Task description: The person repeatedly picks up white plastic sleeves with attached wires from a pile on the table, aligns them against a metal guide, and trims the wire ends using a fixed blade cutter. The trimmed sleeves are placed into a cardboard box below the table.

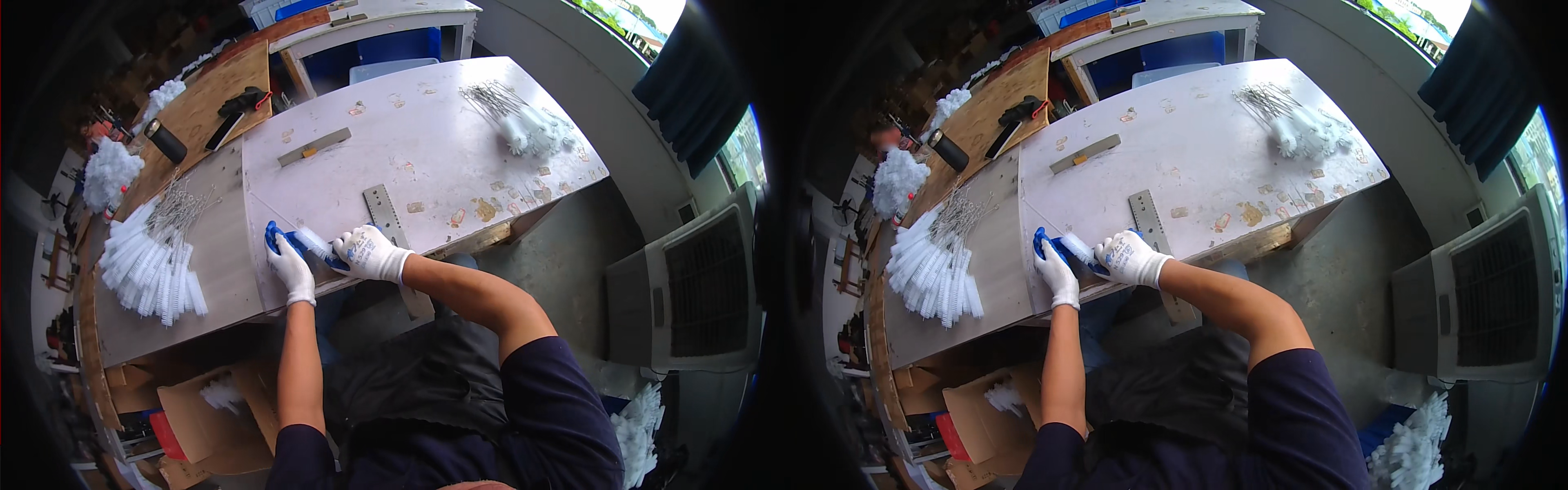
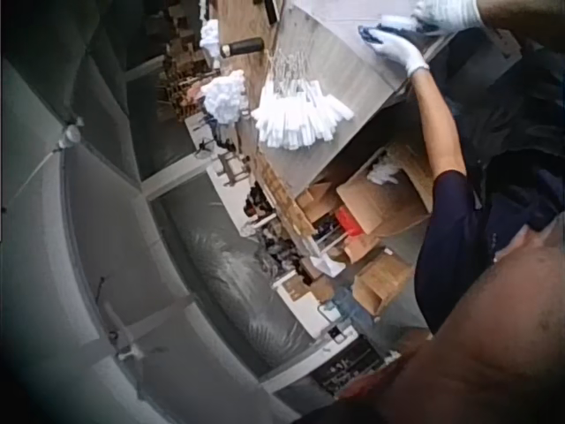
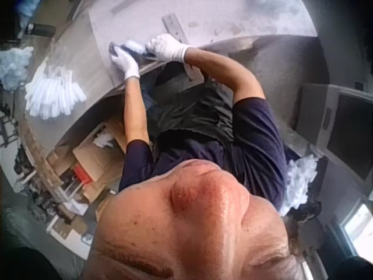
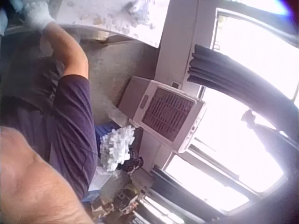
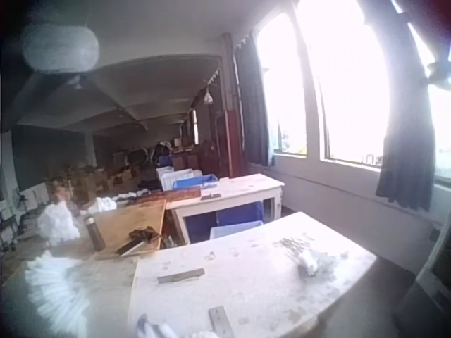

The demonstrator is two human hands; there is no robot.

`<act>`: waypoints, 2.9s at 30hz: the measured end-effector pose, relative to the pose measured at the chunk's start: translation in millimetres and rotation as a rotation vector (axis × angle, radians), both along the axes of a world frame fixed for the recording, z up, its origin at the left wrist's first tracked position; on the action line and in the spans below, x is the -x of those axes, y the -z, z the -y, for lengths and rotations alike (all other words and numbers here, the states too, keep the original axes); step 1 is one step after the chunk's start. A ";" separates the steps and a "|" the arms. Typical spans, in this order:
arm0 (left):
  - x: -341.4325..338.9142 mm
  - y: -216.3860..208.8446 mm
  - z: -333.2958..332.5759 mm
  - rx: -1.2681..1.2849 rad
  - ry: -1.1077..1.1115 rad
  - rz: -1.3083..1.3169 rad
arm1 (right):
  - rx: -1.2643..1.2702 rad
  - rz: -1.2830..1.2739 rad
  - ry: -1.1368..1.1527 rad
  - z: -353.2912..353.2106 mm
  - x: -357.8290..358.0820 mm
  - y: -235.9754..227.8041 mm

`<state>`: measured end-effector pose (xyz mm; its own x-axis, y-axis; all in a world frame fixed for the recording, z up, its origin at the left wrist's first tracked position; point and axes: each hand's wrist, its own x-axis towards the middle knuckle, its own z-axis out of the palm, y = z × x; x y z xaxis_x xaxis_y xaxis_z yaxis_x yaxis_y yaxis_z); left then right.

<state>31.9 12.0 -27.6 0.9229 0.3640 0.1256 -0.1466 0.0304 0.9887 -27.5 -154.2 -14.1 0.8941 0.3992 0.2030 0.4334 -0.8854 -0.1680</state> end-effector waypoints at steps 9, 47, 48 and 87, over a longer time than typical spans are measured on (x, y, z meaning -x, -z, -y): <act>-5.1 3.0 -5.7 0.125 0.058 -0.104 | -0.549 0.099 0.145 13.7 3.5 8.2; 4.5 -28.4 -91.8 -0.886 -0.040 0.328 | -0.233 0.157 -0.163 -16.6 30.3 -21.6; -1.3 -36.8 -115.7 -0.981 -0.052 0.294 | -0.227 0.127 -0.138 -15.6 25.6 -14.0; -42.8 -113.6 -189.5 -0.142 0.354 -0.119 | -0.349 0.236 -0.085 0.5 20.7 6.1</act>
<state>74.7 201.5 86.0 0.9993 0.0072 0.0367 -0.0360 -0.0792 0.9962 -48.3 -154.7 -20.2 0.7741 0.3400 0.5340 0.5645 -0.7525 -0.3392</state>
